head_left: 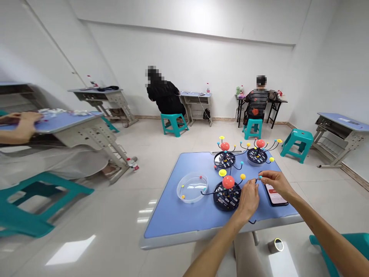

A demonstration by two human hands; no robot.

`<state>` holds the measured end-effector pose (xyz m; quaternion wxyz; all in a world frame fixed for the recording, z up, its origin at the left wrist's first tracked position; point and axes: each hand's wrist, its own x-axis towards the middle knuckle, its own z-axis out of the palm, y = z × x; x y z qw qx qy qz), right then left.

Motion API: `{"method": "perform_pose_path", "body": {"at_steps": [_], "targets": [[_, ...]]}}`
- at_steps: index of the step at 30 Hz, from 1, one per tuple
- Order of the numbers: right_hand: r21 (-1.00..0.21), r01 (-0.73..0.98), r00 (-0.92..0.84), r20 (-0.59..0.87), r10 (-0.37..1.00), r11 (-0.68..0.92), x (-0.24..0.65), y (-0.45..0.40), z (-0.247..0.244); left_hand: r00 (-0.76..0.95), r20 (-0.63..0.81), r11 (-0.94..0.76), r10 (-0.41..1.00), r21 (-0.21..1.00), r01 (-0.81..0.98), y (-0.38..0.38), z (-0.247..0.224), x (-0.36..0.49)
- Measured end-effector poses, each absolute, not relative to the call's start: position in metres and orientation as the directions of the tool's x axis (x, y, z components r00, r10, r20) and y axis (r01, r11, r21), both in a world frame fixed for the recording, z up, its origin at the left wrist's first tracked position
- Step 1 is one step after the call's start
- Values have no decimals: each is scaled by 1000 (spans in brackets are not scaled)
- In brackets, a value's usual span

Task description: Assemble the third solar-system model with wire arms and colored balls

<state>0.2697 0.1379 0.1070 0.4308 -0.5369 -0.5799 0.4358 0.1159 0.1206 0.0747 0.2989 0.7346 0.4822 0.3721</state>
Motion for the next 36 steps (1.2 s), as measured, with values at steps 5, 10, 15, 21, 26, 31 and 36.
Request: {"method": "perform_pose_path", "body": {"at_steps": [5, 10, 15, 21, 26, 31, 36], "targets": [[-954, 295, -61, 40, 997, 57, 268, 142, 105, 226, 260, -340, 939, 802, 491, 125, 74, 119], [-919, 378, -101, 78, 992, 111, 266, 143, 107, 192, 278, -337, 941, 812, 476, 127, 70, 121], [-886, 425, -124, 147, 981, 186, 267, 146, 103, 171, 293, -339, 941, 822, 457, 128, 65, 123], [-765, 546, -243, 248, 938, 343, 269, 147, 104, 166, 296, -339, 941, 834, 434, 130, 62, 123], [-540, 622, -465, 328, 823, 567, 269, 147, 117, 161, 294, -335, 942, 855, 397, 131, 59, 123], [-309, 613, -663, 300, 686, 727, 266, 149, 127, 160, 285, -324, 945, 881, 346, 132, 57, 123], [-164, 618, -736, 223, 639, 769, 263, 149, 131, 160, 279, -316, 947, 895, 315, 131, 59, 119]]}}
